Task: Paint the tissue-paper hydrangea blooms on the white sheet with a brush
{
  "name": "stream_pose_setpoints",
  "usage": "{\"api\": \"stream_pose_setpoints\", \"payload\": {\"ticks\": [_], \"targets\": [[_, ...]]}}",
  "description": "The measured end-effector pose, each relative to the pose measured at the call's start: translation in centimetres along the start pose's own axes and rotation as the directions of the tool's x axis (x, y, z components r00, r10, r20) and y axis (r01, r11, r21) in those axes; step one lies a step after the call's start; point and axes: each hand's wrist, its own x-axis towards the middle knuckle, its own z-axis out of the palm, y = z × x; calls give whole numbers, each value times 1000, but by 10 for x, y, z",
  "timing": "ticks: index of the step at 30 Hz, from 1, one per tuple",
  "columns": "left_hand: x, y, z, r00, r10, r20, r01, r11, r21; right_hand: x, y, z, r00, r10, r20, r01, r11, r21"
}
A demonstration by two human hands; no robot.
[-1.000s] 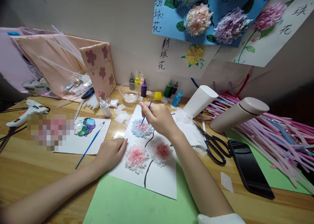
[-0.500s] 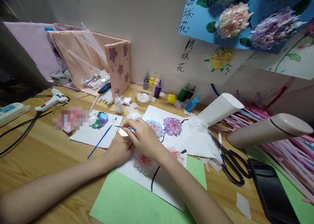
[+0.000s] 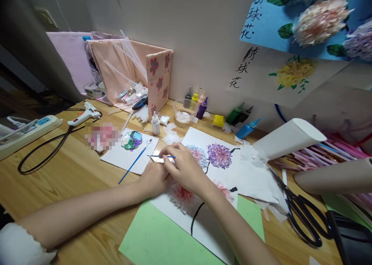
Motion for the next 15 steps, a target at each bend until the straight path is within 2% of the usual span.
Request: {"api": "stream_pose_setpoints", "payload": {"ticks": [3,5,8,11,13,15], "targets": [[0,0,0,1000,12,6,-12,1000,1,1,1,4,999,-1,-36,1,1000,4],[1,0,0,1000,15,6,-15,1000,9,0,1,4,1000,-10,-8,10,1000,1],[1,1,-1,1000,10,5,-10,999,36,-3,-1,-9,1000,-5,6,5,999,-42],[0,3,-3,1000,9,5,-9,998,66,-10,-2,-39,986,7,-166,-23,995,-96],[0,4,-5,1000,6,2,-6,996,83,-16,1,-62,944,11,-331,-57,990,-130],[0,5,-6,1000,4,-1,-4,995,98,-22,6,-80,904,36,-427,-105,985,-138]]}}
